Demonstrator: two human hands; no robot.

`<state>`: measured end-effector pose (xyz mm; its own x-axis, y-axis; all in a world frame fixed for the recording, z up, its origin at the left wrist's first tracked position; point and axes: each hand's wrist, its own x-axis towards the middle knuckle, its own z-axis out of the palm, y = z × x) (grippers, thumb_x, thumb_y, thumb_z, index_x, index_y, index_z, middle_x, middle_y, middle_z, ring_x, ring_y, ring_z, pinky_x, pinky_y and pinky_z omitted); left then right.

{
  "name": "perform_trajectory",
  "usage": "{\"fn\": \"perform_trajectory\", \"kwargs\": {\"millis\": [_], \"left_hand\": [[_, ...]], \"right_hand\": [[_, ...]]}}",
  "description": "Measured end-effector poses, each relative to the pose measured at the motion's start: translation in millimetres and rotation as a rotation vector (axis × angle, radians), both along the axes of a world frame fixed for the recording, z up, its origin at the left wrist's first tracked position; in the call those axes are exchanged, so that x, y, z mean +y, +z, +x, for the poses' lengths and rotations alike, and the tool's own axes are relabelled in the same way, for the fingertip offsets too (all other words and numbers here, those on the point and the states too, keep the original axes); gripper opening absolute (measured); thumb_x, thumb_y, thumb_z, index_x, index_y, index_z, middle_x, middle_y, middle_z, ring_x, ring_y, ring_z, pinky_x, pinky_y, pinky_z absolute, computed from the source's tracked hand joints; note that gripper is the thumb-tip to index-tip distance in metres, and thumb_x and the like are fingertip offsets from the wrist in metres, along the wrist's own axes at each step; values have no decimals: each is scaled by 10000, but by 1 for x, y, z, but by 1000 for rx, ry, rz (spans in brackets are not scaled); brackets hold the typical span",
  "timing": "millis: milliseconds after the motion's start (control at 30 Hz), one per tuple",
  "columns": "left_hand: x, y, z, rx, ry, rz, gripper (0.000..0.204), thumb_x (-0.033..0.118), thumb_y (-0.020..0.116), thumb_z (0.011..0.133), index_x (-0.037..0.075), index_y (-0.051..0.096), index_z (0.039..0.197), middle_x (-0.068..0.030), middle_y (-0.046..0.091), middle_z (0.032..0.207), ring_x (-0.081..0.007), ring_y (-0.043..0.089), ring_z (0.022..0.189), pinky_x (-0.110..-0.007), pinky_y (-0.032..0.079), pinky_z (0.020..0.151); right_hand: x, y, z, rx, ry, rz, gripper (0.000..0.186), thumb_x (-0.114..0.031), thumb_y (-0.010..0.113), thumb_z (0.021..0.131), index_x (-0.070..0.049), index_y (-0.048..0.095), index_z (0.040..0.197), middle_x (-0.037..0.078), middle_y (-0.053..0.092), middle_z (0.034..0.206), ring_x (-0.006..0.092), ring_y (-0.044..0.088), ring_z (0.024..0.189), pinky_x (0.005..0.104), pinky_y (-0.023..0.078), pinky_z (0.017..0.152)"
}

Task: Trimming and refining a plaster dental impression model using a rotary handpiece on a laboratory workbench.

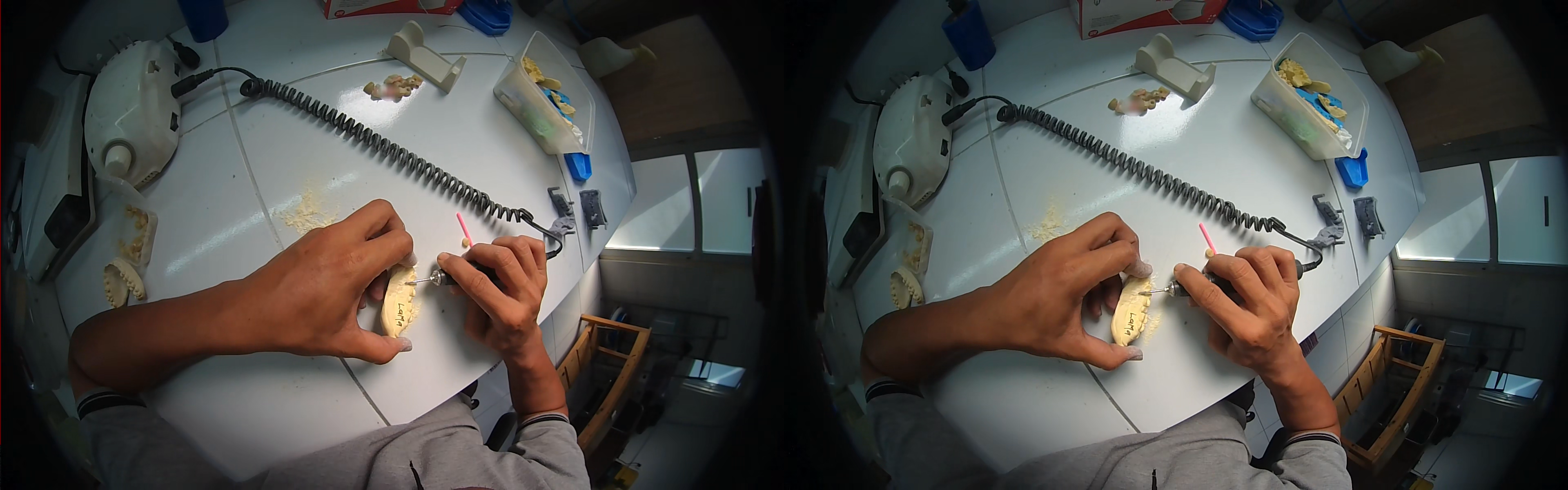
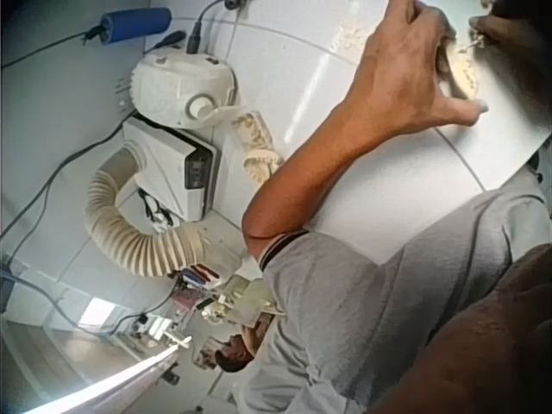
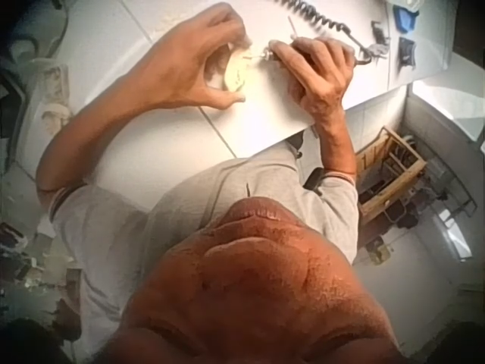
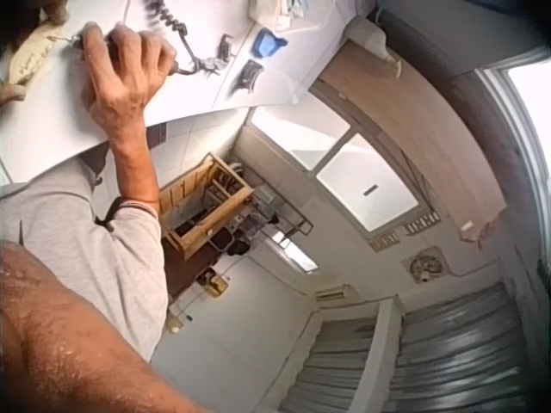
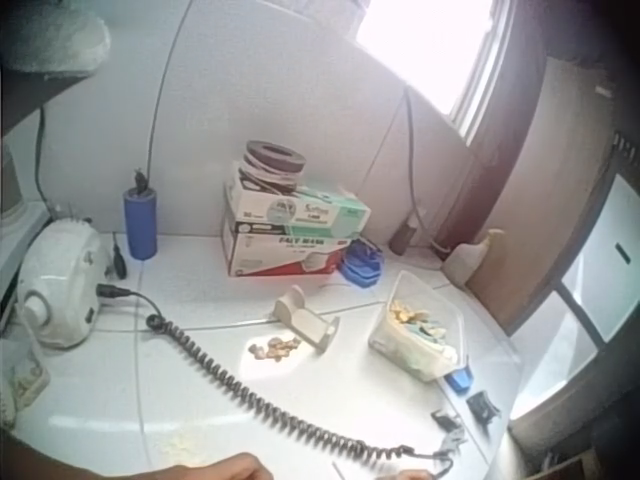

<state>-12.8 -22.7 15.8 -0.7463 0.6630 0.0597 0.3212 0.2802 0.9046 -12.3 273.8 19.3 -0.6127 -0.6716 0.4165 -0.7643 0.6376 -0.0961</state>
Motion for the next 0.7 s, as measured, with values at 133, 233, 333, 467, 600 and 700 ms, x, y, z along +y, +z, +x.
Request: {"fn": "perform_trajectory", "kwargs": {"millis": [133,233,333,467,600,700], "left_hand": [[0,0,0,2,4,15,706,282,1024,781,-74,656,1267,-98,528,1214,-162,687,901,-308,652,751],[0,-1,0,7,7,5,706,287,1027,778,-73,659,1261,-99,531,1214,-161,688,901,-308,653,749],[0,0,1,25,12,3,710,293,1030,774,-73,662,1259,-100,534,1216,-163,688,899,-308,653,749],[1,0,0,10,4,-3,715,298,1031,773,-73,662,1260,-102,537,1221,-164,689,902,-309,653,750],[0,-1,0,6,5,-5,718,298,1031,772,-73,660,1263,-103,537,1222,-164,690,906,-310,651,752],[0,0,0,11,3,0,721,298,1032,772,-73,658,1264,-104,538,1223,-165,690,907,-310,651,754]], "right_hand": [[0,0,0,-2,7,-3,386,-280,822,833,-177,889,1199,33,734,1027,223,657,898,419,443,907],[-1,-1,0,0,10,-6,387,-285,822,837,-179,889,1203,30,732,1024,220,656,895,419,444,908],[-1,-1,0,5,12,-4,392,-305,822,841,-183,888,1207,25,730,1022,218,655,893,418,445,906],[0,-1,0,6,14,-3,400,-335,823,844,-189,888,1211,21,727,1018,217,653,892,419,446,899],[-1,-2,-1,6,14,-11,396,-333,823,846,-190,888,1210,21,724,1017,216,651,890,418,445,893],[-1,1,0,14,8,1,390,-330,824,848,-189,889,1206,22,726,1021,216,651,889,417,444,890]]}}
